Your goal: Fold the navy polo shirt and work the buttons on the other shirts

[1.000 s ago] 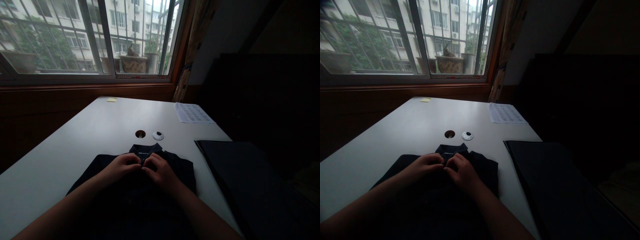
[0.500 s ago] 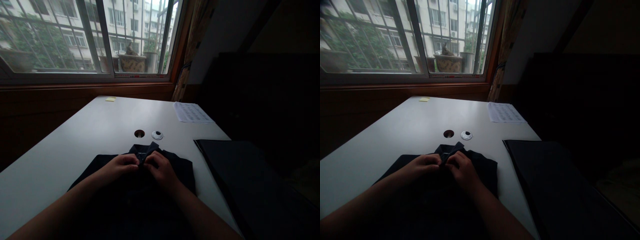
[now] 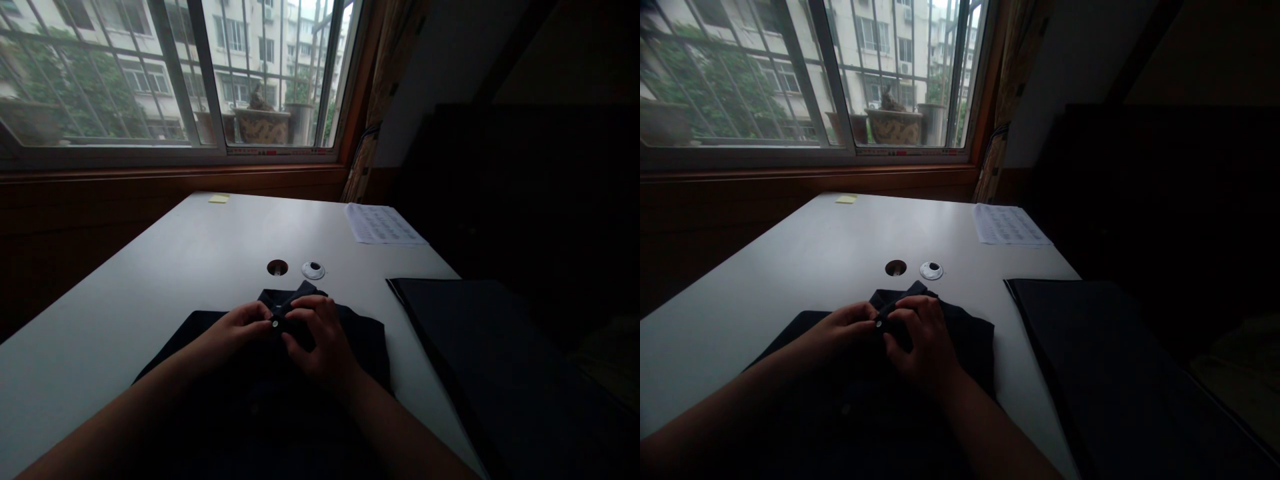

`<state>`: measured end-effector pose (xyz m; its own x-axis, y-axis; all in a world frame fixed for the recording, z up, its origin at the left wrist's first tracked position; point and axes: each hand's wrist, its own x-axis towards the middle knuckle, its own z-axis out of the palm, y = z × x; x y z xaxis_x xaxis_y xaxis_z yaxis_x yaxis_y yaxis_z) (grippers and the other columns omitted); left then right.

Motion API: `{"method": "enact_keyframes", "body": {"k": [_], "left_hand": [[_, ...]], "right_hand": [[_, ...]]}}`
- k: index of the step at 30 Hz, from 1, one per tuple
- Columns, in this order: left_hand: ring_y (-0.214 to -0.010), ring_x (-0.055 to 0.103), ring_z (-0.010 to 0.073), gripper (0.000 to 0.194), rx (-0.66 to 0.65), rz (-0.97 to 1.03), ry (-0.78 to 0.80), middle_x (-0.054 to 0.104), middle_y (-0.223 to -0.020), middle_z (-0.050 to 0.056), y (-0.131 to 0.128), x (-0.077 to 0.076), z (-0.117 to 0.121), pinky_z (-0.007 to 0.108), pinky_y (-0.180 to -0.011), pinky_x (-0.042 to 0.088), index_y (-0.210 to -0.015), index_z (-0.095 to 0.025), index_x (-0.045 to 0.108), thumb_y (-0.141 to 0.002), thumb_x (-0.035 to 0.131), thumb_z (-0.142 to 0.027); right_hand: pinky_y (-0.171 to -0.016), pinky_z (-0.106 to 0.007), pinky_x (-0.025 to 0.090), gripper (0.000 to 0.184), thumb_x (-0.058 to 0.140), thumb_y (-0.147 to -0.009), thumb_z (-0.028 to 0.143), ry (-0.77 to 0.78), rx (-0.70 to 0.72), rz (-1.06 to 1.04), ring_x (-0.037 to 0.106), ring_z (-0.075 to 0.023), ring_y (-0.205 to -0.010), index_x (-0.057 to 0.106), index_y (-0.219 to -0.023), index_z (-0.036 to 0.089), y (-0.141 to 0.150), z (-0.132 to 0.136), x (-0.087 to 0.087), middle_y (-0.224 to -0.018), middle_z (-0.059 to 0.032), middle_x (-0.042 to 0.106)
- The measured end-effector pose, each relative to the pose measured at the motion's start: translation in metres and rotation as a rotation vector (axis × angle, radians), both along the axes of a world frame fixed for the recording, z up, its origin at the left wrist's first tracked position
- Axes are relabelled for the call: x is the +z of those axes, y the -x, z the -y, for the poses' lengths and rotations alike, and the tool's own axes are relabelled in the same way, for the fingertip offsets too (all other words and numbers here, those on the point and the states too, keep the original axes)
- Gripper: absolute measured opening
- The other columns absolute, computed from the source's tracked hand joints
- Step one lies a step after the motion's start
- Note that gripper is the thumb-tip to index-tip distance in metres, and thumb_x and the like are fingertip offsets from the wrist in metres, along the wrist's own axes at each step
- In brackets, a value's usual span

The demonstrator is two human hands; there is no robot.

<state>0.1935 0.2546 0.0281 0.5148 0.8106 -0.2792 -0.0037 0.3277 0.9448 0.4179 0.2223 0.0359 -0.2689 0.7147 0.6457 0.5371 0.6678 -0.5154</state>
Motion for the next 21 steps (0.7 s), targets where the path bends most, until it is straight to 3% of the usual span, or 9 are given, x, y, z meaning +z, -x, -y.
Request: {"method": "enact_keyframes", "body": {"k": [3,8,11,14,21], "left_hand": [[-0.071,0.057,0.0135,0.028,0.020,0.009,-0.042,0.062,-0.083,-0.001,-0.001,-0.004,-0.002,0.026,-0.067,0.044,-0.089,-0.018,0.058,-0.082,0.076,-0.039],[-0.077,0.056,0.0140,0.025,0.025,-0.023,-0.193,0.061,-0.091,0.001,-0.005,-0.001,-0.003,0.027,-0.071,0.045,-0.079,-0.016,0.059,-0.078,0.077,-0.034],[-0.083,0.058,0.0169,0.026,0.016,-0.060,-0.219,0.061,-0.095,0.004,-0.007,0.006,-0.002,0.030,-0.076,0.046,-0.075,-0.015,0.058,-0.077,0.077,-0.034],[-0.082,0.058,0.0169,0.025,0.012,-0.085,-0.193,0.062,-0.093,0.003,-0.010,0.011,0.001,0.031,-0.075,0.047,-0.078,-0.016,0.058,-0.075,0.077,-0.032],[-0.084,0.060,0.0176,0.026,-0.036,-0.118,-0.180,0.064,-0.091,0.001,-0.015,0.015,0.003,0.032,-0.078,0.046,-0.093,-0.018,0.059,-0.076,0.076,-0.027]], "right_hand": [[-0.102,-0.050,0.046,0.027,0.067,-0.084,0.020,-0.037,-0.059,0.012,0.053,-0.0277,-0.117,0.061,-0.109,0.025,0.000,-0.002,0.000,-0.117,-0.0080,0.061],[-0.111,-0.055,0.038,0.043,0.063,-0.085,0.011,-0.038,-0.098,0.100,0.046,-0.0301,-0.133,0.059,-0.125,0.025,-0.002,-0.007,-0.002,-0.129,-0.0078,0.063],[-0.109,-0.055,0.039,0.035,0.062,-0.090,0.012,0.008,-0.110,0.121,0.045,-0.0303,-0.132,0.063,-0.122,0.026,-0.004,-0.008,-0.004,-0.121,-0.0045,0.069],[-0.106,-0.054,0.041,0.025,0.062,-0.092,0.012,0.044,-0.110,0.101,0.048,-0.0301,-0.127,0.068,-0.111,0.027,-0.004,-0.008,-0.004,-0.109,-0.0026,0.073],[-0.098,-0.052,0.045,0.020,0.065,-0.091,0.014,0.045,-0.108,0.044,0.052,-0.0292,-0.115,0.069,-0.106,0.027,-0.006,-0.008,-0.004,-0.100,-0.0031,0.073]]}}
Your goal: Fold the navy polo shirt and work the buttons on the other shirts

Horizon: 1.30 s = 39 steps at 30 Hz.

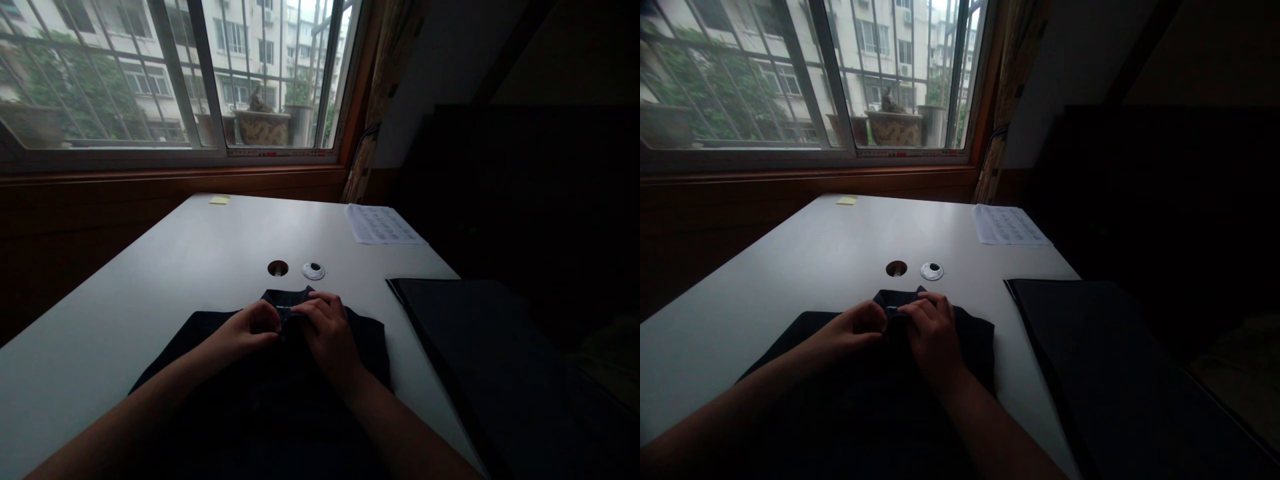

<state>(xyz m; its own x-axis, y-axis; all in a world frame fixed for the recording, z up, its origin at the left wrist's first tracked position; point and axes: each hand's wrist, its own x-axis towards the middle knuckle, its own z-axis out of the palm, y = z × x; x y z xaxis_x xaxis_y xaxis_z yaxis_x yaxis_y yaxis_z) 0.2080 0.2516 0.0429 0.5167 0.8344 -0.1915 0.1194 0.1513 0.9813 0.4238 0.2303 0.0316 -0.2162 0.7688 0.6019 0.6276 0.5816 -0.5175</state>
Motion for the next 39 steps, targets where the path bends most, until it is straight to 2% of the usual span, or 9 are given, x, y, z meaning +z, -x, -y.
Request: {"method": "enact_keyframes", "body": {"k": [9,13,19,22,25,29,31,34,39], "left_hand": [[-0.075,0.057,0.0159,0.027,-0.026,-0.098,-0.063,0.060,-0.080,-0.002,-0.005,-0.004,0.002,0.028,-0.068,0.043,-0.088,-0.018,0.060,-0.073,0.079,-0.030],[-0.076,0.058,0.0175,0.021,-0.082,-0.187,-0.058,0.062,-0.082,0.000,-0.006,-0.004,0.005,0.028,-0.066,0.043,-0.089,-0.016,0.064,-0.078,0.074,-0.032],[-0.077,0.059,0.0186,0.018,-0.181,-0.190,-0.165,0.065,-0.085,0.002,-0.005,-0.006,0.005,0.027,-0.066,0.044,-0.092,-0.016,0.067,-0.082,0.071,-0.030],[-0.079,0.061,0.0189,0.023,-0.193,-0.145,-0.031,0.067,-0.089,0.003,0.000,-0.002,0.002,0.028,-0.068,0.046,-0.095,-0.016,0.067,-0.081,0.074,-0.033],[-0.081,0.064,0.0190,0.027,-0.114,-0.064,0.165,0.068,-0.092,0.003,0.007,0.001,-0.003,0.029,-0.073,0.048,-0.097,-0.017,0.067,-0.079,0.078,-0.034],[-0.079,0.065,0.0182,0.029,0.009,0.140,0.341,0.068,-0.091,0.004,0.014,-0.002,-0.006,0.030,-0.073,0.049,-0.100,-0.016,0.067,-0.080,0.077,-0.033],[-0.079,0.065,0.0187,0.029,0.016,0.219,0.382,0.069,-0.092,0.006,0.015,-0.006,-0.007,0.031,-0.074,0.049,-0.102,-0.015,0.067,-0.081,0.077,-0.032],[-0.078,0.065,0.0180,0.029,0.006,0.260,0.386,0.069,-0.090,0.006,0.017,-0.008,-0.007,0.030,-0.074,0.050,-0.099,-0.014,0.068,-0.079,0.080,-0.030],[-0.086,0.067,0.0210,0.035,-0.050,0.174,0.365,0.072,-0.100,0.010,0.021,-0.004,-0.009,0.031,-0.078,0.051,-0.106,-0.012,0.069,-0.076,0.081,-0.024]], "right_hand": [[-0.092,-0.051,0.046,0.018,0.067,-0.091,0.016,-0.050,0.009,-0.005,0.053,-0.0289,-0.106,0.070,-0.105,0.028,0.001,0.001,0.001,-0.096,-0.0029,0.073],[-0.094,-0.052,0.044,0.025,0.066,-0.091,0.014,-0.100,0.037,0.012,0.053,-0.0287,-0.107,0.069,-0.109,0.030,0.001,0.004,0.003,-0.097,-0.0014,0.073],[-0.101,-0.055,0.041,0.029,0.063,-0.092,0.012,-0.159,0.064,0.042,0.051,-0.0283,-0.110,0.066,-0.112,0.032,0.002,0.007,0.005,-0.098,-0.0005,0.072],[-0.101,-0.054,0.043,0.033,0.061,-0.092,0.012,-0.173,0.030,0.027,0.051,-0.0278,-0.111,0.063,-0.117,0.033,0.003,0.008,0.005,-0.103,-0.0026,0.069],[-0.099,-0.053,0.045,0.037,0.062,-0.090,0.012,-0.211,-0.047,-0.007,0.050,-0.0272,-0.111,0.059,-0.122,0.030,0.003,0.011,0.005,-0.113,-0.0071,0.062],[-0.085,-0.045,0.049,0.021,0.064,-0.089,0.018,-0.239,-0.015,0.007,0.055,-0.0239,-0.094,0.061,-0.107,0.028,0.003,0.015,0.004,-0.097,-0.0050,0.061],[-0.081,-0.040,0.050,0.015,0.063,-0.090,0.018,-0.233,0.114,0.038,0.056,-0.0209,-0.086,0.062,-0.102,0.027,0.004,0.014,0.004,-0.090,-0.0030,0.063],[-0.082,-0.038,0.052,0.013,0.066,-0.091,0.024,-0.177,0.248,0.034,0.058,-0.0201,-0.087,0.063,-0.104,0.025,0.007,0.011,0.002,-0.095,-0.0040,0.066],[-0.085,-0.040,0.054,0.029,0.072,-0.087,0.034,-0.092,0.237,0.009,0.059,-0.0237,-0.096,0.062,-0.112,0.023,0.007,0.006,-0.001,-0.104,-0.0070,0.066]]}}
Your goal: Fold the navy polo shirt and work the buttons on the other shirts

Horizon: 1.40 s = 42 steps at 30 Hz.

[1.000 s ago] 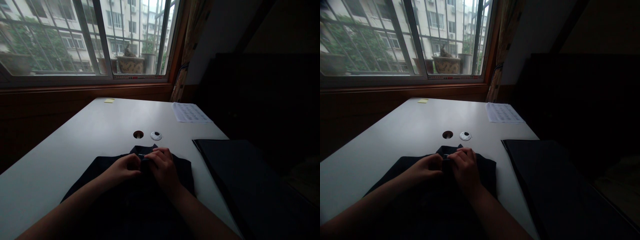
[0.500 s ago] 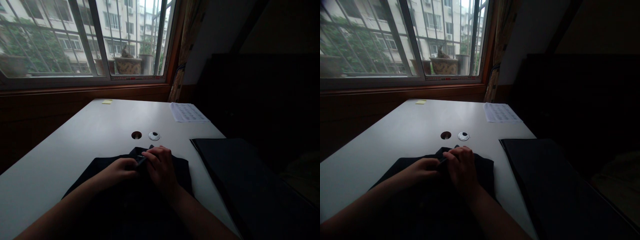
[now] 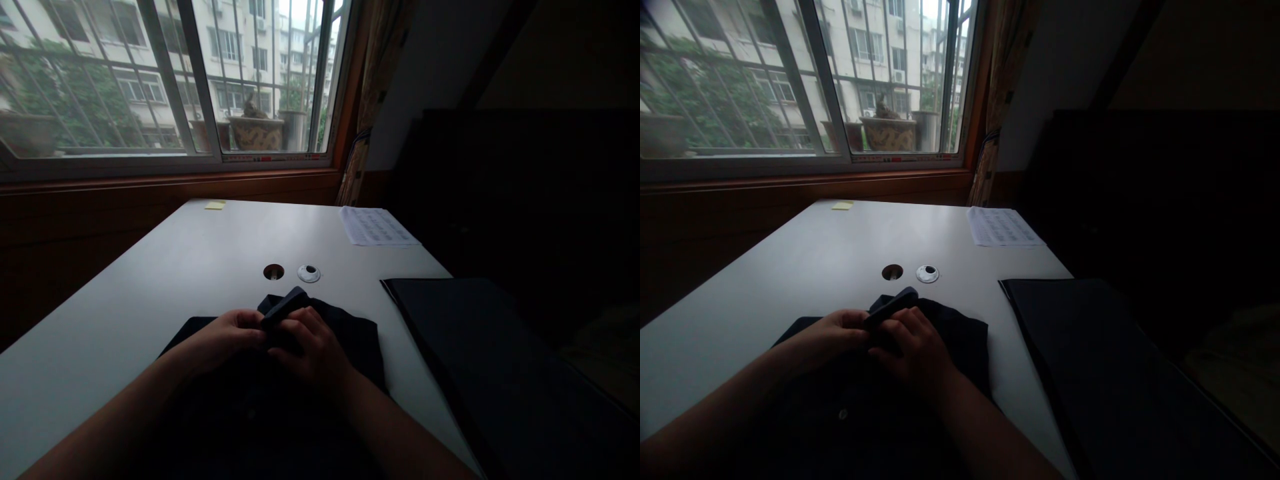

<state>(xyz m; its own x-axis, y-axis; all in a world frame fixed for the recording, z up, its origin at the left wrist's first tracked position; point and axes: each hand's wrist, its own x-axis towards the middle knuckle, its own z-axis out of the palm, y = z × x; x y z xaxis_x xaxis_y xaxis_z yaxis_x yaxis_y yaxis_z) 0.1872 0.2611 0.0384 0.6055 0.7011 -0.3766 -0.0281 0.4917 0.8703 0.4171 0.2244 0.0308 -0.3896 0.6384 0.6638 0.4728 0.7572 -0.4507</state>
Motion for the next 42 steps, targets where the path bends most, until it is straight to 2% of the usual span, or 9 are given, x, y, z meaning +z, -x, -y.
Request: {"method": "enact_keyframes", "body": {"k": [3,7,11,17,25,29,32,35,42], "left_hand": [[-0.084,0.068,0.0207,0.036,-0.005,-0.011,-0.008,0.073,-0.098,0.009,0.000,0.001,0.000,0.030,-0.077,0.051,-0.107,-0.013,0.071,-0.074,0.081,-0.022],[-0.076,0.067,0.0160,0.031,0.010,0.057,0.007,0.072,-0.088,0.007,0.001,-0.003,0.000,0.026,-0.072,0.050,-0.104,-0.013,0.072,-0.074,0.081,-0.019],[-0.079,0.068,0.0152,0.029,-0.007,0.099,0.026,0.073,-0.088,0.006,0.002,-0.004,0.000,0.025,-0.075,0.051,-0.103,-0.015,0.073,-0.074,0.081,-0.017],[-0.074,0.067,0.0130,0.022,-0.014,0.057,-0.011,0.073,-0.084,0.006,0.001,-0.001,0.000,0.023,-0.070,0.050,-0.098,-0.014,0.075,-0.077,0.079,-0.018],[-0.064,0.063,0.0110,0.032,0.106,0.005,-0.034,0.071,-0.080,0.003,-0.007,-0.001,0.004,0.020,-0.058,0.047,-0.101,-0.014,0.073,-0.072,0.082,-0.019],[-0.067,0.064,0.0127,0.036,0.175,-0.039,-0.081,0.071,-0.087,0.006,-0.011,-0.001,0.004,0.022,-0.060,0.047,-0.103,-0.014,0.072,-0.072,0.083,-0.026],[-0.069,0.065,0.0144,0.032,0.233,-0.104,-0.157,0.071,-0.088,0.006,-0.015,0.000,0.005,0.024,-0.062,0.048,-0.099,-0.013,0.071,-0.073,0.080,-0.029],[-0.073,0.066,0.0168,0.029,0.212,-0.167,-0.238,0.072,-0.090,0.006,-0.018,0.002,0.009,0.027,-0.066,0.050,-0.098,-0.014,0.069,-0.076,0.077,-0.030],[-0.092,0.069,0.0264,0.028,0.173,-0.247,-0.423,0.072,-0.096,0.007,-0.026,0.004,0.013,0.036,-0.081,0.054,-0.098,-0.015,0.066,-0.079,0.072,-0.034]], "right_hand": [[-0.085,-0.040,0.054,0.028,0.070,-0.088,0.034,0.024,0.016,-0.012,0.061,-0.0234,-0.097,0.062,-0.113,0.024,-0.001,0.000,0.000,-0.104,-0.0069,0.066],[-0.085,-0.040,0.055,0.025,0.068,-0.090,0.030,0.081,0.050,-0.062,0.063,-0.0221,-0.097,0.063,-0.113,0.024,-0.001,-0.001,0.000,-0.103,-0.0065,0.067],[-0.086,-0.037,0.056,0.022,0.069,-0.089,0.027,0.188,0.082,-0.129,0.065,-0.0206,-0.098,0.065,-0.111,0.024,-0.003,-0.002,0.000,-0.103,-0.0058,0.068],[-0.084,-0.036,0.056,0.020,0.071,-0.087,0.025,0.260,0.099,-0.171,0.066,-0.0195,-0.095,0.066,-0.107,0.023,-0.004,-0.003,0.000,-0.101,-0.0052,0.068],[-0.084,-0.035,0.054,0.021,0.070,-0.086,0.024,0.300,0.128,-0.166,0.064,-0.0192,-0.094,0.065,-0.106,0.022,-0.004,-0.002,0.006,-0.102,-0.0052,0.065],[-0.081,-0.033,0.054,0.022,0.071,-0.086,0.025,0.354,0.099,-0.182,0.065,-0.0188,-0.091,0.064,-0.107,0.023,-0.005,-0.002,0.004,-0.099,-0.0038,0.067],[-0.078,-0.032,0.054,0.027,0.074,-0.084,0.027,0.419,0.051,-0.187,0.066,-0.0183,-0.087,0.065,-0.109,0.023,-0.005,-0.003,-0.001,-0.096,-0.0030,0.069],[-0.075,-0.030,0.053,0.030,0.077,-0.082,0.026,0.444,0.043,-0.183,0.066,-0.0180,-0.085,0.065,-0.109,0.023,-0.004,-0.003,-0.003,-0.095,-0.0026,0.069],[-0.076,-0.030,0.050,0.016,0.076,-0.081,0.016,0.365,0.079,-0.098,0.063,-0.0176,-0.083,0.066,-0.091,0.022,-0.002,-0.005,-0.005,-0.087,-0.0005,0.066]]}}
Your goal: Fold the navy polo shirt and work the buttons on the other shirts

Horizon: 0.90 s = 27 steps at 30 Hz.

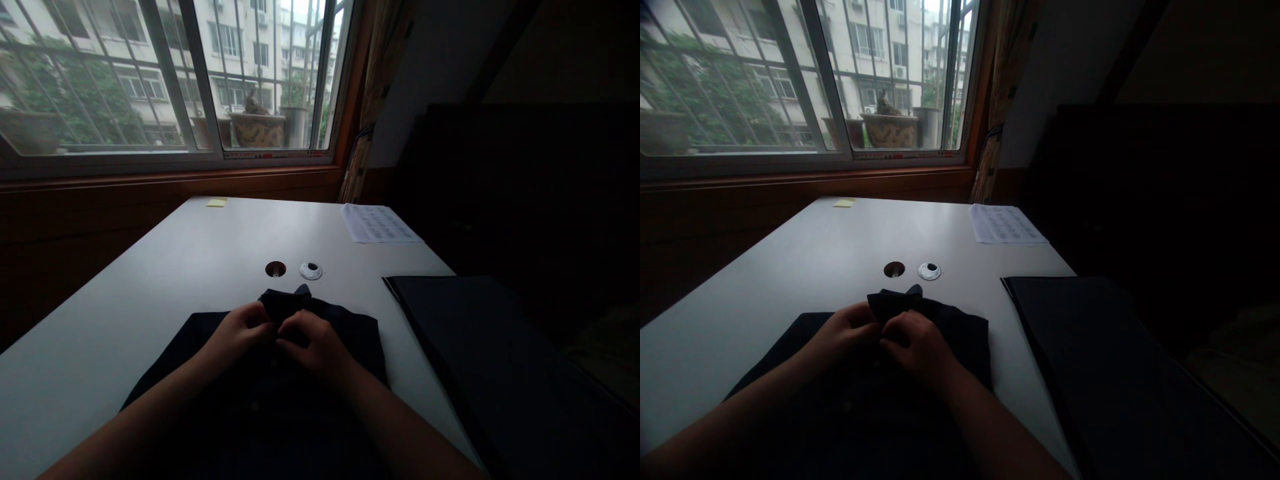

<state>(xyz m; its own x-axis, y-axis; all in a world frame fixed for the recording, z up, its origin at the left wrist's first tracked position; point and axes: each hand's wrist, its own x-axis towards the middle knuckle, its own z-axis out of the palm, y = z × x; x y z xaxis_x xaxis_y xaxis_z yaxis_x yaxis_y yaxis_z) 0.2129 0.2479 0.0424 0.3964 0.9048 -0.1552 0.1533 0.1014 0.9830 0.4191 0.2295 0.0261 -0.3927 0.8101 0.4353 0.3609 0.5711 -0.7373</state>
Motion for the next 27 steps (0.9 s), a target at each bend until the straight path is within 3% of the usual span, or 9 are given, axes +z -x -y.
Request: {"method": "enact_keyframes", "body": {"k": [5,12,18,21,23,25,27], "left_hand": [[-0.092,0.068,0.0255,0.023,-0.038,-0.069,-0.127,0.071,-0.094,0.007,0.000,-0.005,-0.003,0.038,-0.084,0.053,-0.093,-0.016,0.065,-0.081,0.069,-0.035],[-0.090,0.062,0.0219,0.021,-0.075,-0.134,-0.272,0.065,-0.091,0.006,0.005,0.000,-0.003,0.033,-0.079,0.052,-0.086,-0.016,0.067,-0.084,0.067,-0.037],[-0.078,0.060,0.0172,0.025,-0.065,-0.009,-0.091,0.062,-0.087,0.002,0.008,0.003,-0.003,0.030,-0.070,0.050,-0.091,-0.016,0.066,-0.084,0.069,-0.040],[-0.075,0.060,0.0161,0.022,-0.052,-0.022,-0.087,0.062,-0.084,0.001,0.008,0.002,-0.003,0.029,-0.070,0.048,-0.091,-0.017,0.066,-0.086,0.068,-0.039],[-0.079,0.060,0.0168,0.020,-0.075,-0.052,-0.181,0.062,-0.087,0.002,0.008,0.002,-0.003,0.030,-0.073,0.048,-0.091,-0.017,0.069,-0.086,0.068,-0.036],[-0.085,0.060,0.0180,0.018,-0.115,-0.068,-0.274,0.061,-0.091,0.004,0.009,0.001,-0.003,0.030,-0.076,0.049,-0.093,-0.018,0.072,-0.087,0.068,-0.034],[-0.088,0.060,0.0185,0.018,-0.152,-0.058,-0.322,0.060,-0.097,0.005,0.011,-0.001,-0.003,0.030,-0.078,0.049,-0.098,-0.020,0.074,-0.089,0.064,-0.033]], "right_hand": [[-0.076,-0.029,0.050,0.017,0.074,-0.081,0.011,-0.009,0.030,-0.011,0.062,-0.0167,-0.084,0.065,-0.091,0.023,0.000,0.001,0.001,-0.087,0.0002,0.065],[-0.075,-0.030,0.049,0.015,0.072,-0.081,0.010,0.004,-0.041,-0.031,0.063,-0.0176,-0.083,0.064,-0.088,0.022,-0.001,0.000,-0.001,-0.087,-0.0001,0.066],[-0.074,-0.030,0.051,0.016,0.068,-0.084,0.016,0.045,-0.059,-0.075,0.065,-0.0176,-0.083,0.060,-0.096,0.024,-0.003,0.001,-0.003,-0.090,-0.0001,0.067],[-0.070,-0.030,0.052,0.031,0.066,-0.088,0.021,0.061,-0.131,-0.138,0.063,-0.0164,-0.075,0.053,-0.116,0.027,-0.003,0.003,-0.004,-0.086,0.0015,0.062],[-0.069,-0.031,0.053,0.047,0.066,-0.087,0.020,-0.024,-0.223,-0.171,0.060,-0.0156,-0.073,0.046,-0.129,0.030,-0.003,0.003,-0.005,-0.097,-0.0009,0.059],[-0.068,-0.033,0.054,0.060,0.066,-0.085,0.016,-0.129,-0.309,-0.178,0.057,-0.0146,-0.073,0.043,-0.137,0.033,-0.003,0.003,-0.006,-0.120,-0.0067,0.052],[-0.073,-0.035,0.055,0.064,0.063,-0.084,0.010,-0.182,-0.306,-0.151,0.059,-0.0156,-0.082,0.043,-0.140,0.034,-0.004,0.002,-0.004,-0.138,-0.0098,0.041]]}}
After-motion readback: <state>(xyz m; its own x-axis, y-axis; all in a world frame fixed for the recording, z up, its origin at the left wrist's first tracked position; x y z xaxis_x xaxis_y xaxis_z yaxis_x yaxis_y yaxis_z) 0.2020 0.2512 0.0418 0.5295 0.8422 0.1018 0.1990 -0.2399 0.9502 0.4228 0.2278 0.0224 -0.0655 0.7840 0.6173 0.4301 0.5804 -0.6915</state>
